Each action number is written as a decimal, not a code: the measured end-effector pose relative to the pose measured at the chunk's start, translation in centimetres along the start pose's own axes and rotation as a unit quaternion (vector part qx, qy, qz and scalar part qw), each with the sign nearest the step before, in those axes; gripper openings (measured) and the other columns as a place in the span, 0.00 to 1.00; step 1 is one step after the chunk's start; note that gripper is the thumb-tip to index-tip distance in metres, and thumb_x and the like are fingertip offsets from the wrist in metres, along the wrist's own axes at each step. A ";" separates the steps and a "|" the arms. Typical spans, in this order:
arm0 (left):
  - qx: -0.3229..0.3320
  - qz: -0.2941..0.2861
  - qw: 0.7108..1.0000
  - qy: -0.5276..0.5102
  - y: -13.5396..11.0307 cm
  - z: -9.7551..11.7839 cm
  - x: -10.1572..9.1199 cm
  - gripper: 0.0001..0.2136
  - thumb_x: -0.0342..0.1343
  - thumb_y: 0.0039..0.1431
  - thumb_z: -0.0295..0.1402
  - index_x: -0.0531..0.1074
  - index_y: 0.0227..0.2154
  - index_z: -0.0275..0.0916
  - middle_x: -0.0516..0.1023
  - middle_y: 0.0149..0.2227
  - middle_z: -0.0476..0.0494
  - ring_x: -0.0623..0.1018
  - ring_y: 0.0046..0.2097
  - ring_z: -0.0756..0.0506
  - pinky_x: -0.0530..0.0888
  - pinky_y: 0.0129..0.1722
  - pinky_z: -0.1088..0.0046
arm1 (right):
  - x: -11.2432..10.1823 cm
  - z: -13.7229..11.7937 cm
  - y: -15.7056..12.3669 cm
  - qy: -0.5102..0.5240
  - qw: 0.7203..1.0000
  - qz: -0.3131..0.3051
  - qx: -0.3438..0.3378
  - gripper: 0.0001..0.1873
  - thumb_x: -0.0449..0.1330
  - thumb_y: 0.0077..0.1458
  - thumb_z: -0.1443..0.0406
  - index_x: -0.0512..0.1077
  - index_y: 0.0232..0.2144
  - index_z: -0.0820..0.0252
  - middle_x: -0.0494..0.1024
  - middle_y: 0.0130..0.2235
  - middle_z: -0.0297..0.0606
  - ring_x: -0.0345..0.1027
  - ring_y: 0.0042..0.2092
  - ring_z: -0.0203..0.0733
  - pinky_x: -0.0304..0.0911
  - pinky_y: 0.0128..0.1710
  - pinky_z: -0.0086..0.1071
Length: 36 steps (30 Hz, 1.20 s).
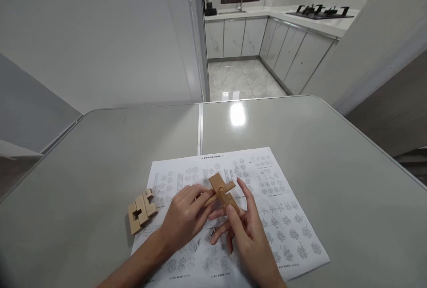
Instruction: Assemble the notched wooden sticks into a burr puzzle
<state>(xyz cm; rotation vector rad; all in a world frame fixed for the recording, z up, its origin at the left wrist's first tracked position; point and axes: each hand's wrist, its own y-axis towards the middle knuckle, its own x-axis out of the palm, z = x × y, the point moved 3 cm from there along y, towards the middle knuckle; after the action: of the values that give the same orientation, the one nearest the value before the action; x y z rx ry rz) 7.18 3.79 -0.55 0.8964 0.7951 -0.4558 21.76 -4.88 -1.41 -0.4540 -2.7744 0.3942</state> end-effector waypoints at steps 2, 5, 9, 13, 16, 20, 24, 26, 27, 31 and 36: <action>0.002 0.002 1.000 -0.005 0.1 0.0 0.0 0.06 0.55 0.72 0.26 0.74 0.48 0.37 0.82 0.40 0.43 0.80 0.37 0.45 0.77 0.36 0.68 | 0.2 0.0 0.0 -0.004 1.000 0.001 0.009 0.50 0.64 0.64 0.43 0.45 0.76 0.48 0.85 0.40 0.44 0.77 0.24 0.44 0.65 0.19 0.30; 0.004 0.000 1.000 -0.008 0.0 0.0 0.1 0.06 0.56 0.72 0.27 0.73 0.48 0.38 0.82 0.39 0.43 0.81 0.37 0.45 0.77 0.35 0.68 | 0.2 0.2 0.3 -0.006 1.000 0.006 0.016 0.52 0.64 0.63 0.43 0.43 0.77 0.48 0.85 0.40 0.44 0.79 0.25 0.45 0.67 0.19 0.31; -0.024 0.001 1.000 -0.017 -0.3 -0.2 0.2 0.09 0.55 0.74 0.30 0.69 0.53 0.38 0.83 0.37 0.45 0.81 0.33 0.45 0.78 0.34 0.68 | -0.5 0.7 1.1 -0.010 0.999 -0.015 0.032 0.56 0.65 0.61 0.41 0.39 0.77 0.48 0.84 0.41 0.44 0.80 0.25 0.48 0.68 0.18 0.33; -0.032 -0.004 0.999 -0.020 -0.3 -0.3 0.3 0.19 0.51 0.76 0.34 0.60 0.65 0.35 0.83 0.38 0.43 0.83 0.35 0.44 0.80 0.35 0.67 | -1.1 1.0 1.9 -0.010 0.996 -0.056 0.062 0.59 0.67 0.59 0.40 0.37 0.76 0.48 0.84 0.42 0.45 0.81 0.26 0.51 0.71 0.19 0.37; -0.025 -0.017 0.999 -0.012 -0.2 -0.2 0.3 0.18 0.50 0.77 0.33 0.61 0.65 0.37 0.83 0.38 0.44 0.83 0.35 0.44 0.80 0.35 0.67 | -1.0 0.8 2.1 -0.006 0.996 -0.056 0.062 0.57 0.67 0.59 0.41 0.41 0.75 0.51 0.84 0.41 0.45 0.81 0.27 0.51 0.72 0.19 0.37; -0.039 0.002 0.999 -0.034 -0.2 -0.1 0.1 0.20 0.53 0.75 0.33 0.59 0.64 0.37 0.83 0.37 0.45 0.83 0.35 0.45 0.79 0.36 0.68 | -0.8 0.7 1.9 -0.012 0.999 -0.017 0.028 0.44 0.66 0.58 0.40 0.54 0.64 0.52 0.84 0.37 0.42 0.80 0.26 0.50 0.68 0.17 0.33; -0.043 0.004 0.999 -0.027 -0.3 0.0 0.2 0.17 0.53 0.74 0.33 0.61 0.61 0.37 0.82 0.35 0.47 0.81 0.32 0.45 0.78 0.33 0.69 | -0.5 0.9 1.6 -0.023 0.999 -0.030 0.020 0.28 0.64 0.61 0.40 0.63 0.43 0.54 0.82 0.33 0.37 0.73 0.20 0.40 0.65 0.16 0.29; -0.035 0.000 0.999 -0.018 -0.2 0.1 0.3 0.14 0.51 0.75 0.33 0.61 0.59 0.38 0.81 0.33 0.49 0.80 0.30 0.46 0.77 0.32 0.69 | -0.3 0.9 1.5 -0.037 0.998 -0.043 0.016 0.25 0.61 0.64 0.41 0.64 0.38 0.54 0.79 0.29 0.34 0.68 0.18 0.35 0.63 0.16 0.27; -0.028 0.001 0.999 -0.017 -0.2 0.1 0.4 0.13 0.50 0.76 0.33 0.60 0.58 0.38 0.81 0.32 0.50 0.80 0.28 0.46 0.77 0.32 0.69 | -0.3 0.8 1.5 -0.043 0.998 -0.044 0.013 0.25 0.60 0.65 0.41 0.65 0.36 0.55 0.78 0.27 0.32 0.66 0.17 0.34 0.61 0.16 0.26; -0.024 -0.002 0.999 -0.022 -0.3 0.2 0.7 0.07 0.45 0.78 0.34 0.60 0.53 0.40 0.79 0.29 0.53 0.78 0.24 0.48 0.75 0.30 0.71 | -0.1 1.0 1.4 -0.050 0.998 -0.032 0.006 0.26 0.58 0.67 0.40 0.66 0.35 0.55 0.75 0.24 0.30 0.63 0.17 0.32 0.58 0.16 0.25; -0.043 -0.001 0.998 -0.034 -0.6 0.0 0.7 0.15 0.47 0.77 0.48 0.60 0.53 0.42 0.74 0.25 0.57 0.74 0.21 0.49 0.70 0.24 0.74 | -0.1 1.0 1.3 -0.063 0.998 -0.029 0.007 0.26 0.58 0.66 0.40 0.68 0.35 0.56 0.69 0.22 0.26 0.58 0.17 0.30 0.57 0.16 0.25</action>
<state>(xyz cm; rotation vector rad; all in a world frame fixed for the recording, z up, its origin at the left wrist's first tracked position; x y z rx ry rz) 7.20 3.49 -1.38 0.7959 0.7483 -0.4475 21.89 -3.93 -2.77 -0.3559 -2.8974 0.4427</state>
